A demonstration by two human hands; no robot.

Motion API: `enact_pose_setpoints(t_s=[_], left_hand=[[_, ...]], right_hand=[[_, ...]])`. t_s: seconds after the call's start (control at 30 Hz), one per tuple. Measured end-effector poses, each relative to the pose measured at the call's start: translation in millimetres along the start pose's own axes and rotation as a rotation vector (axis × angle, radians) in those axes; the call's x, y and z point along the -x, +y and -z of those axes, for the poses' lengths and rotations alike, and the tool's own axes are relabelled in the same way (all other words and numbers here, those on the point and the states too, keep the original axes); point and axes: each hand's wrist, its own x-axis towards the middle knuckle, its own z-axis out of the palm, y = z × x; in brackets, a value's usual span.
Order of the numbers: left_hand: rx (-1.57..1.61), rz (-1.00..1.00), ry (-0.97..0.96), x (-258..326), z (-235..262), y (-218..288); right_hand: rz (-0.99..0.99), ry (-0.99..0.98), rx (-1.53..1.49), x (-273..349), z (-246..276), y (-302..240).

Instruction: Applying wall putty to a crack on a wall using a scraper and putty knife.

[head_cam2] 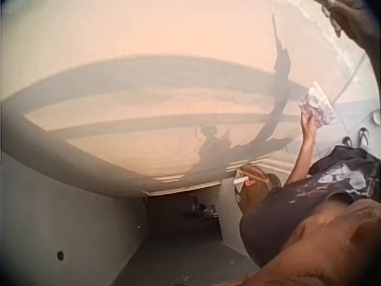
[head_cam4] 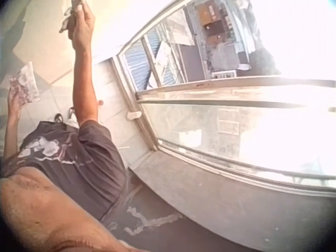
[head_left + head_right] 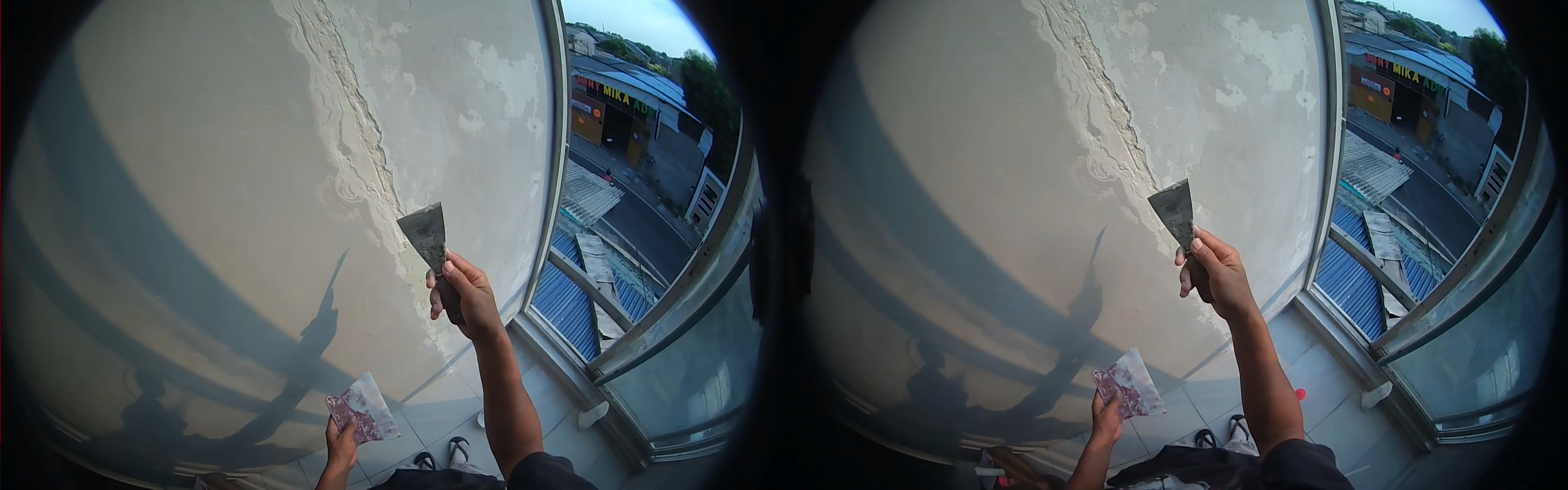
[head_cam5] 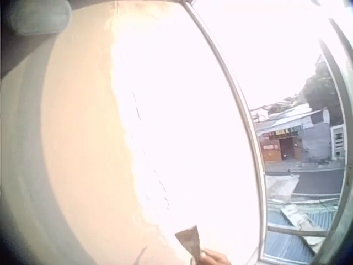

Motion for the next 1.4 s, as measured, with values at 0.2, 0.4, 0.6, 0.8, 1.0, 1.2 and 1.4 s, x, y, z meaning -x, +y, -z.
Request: enact_pose_setpoints(t_s=[0.2, 0.4, 0.6, 0.8, 1.0, 1.2, 1.4], left_hand=[[-0.039, 0.186, -0.089, -11.6, -7.6, -14.0], [-0.110, 0.369, -0.150, -21.4, 2.3, -90.3], [-0.239, 0.560, -0.131, -45.3, 39.6, -260.6], [-0.353, 0.542, -0.123, -104.8, 62.3, -439.4], [-0.648, 0.441, -0.276, -161.5, 46.4, -598.1], [-0.810, 0.330, -0.451, -189.9, 38.8, -711.9], [-0.929, 0.290, -0.523, -191.0, 26.8, -754.9]], right_hand=[[-0.261, 0.226, -0.013, 126.1, 75.9, 42.5], [-0.582, 0.838, 0.207, 337.3, 169.5, 121.5], [-0.839, 1.195, 0.158, 482.4, 253.1, 257.7], [-0.860, 1.275, 0.242, 493.0, 345.5, 421.8], [-0.969, 1.286, 0.518, 484.5, 469.0, 516.8], [-1.063, 1.271, 0.595, 491.7, 548.7, 562.1], [-1.091, 1.222, 0.718, 494.2, 562.7, 564.9]])
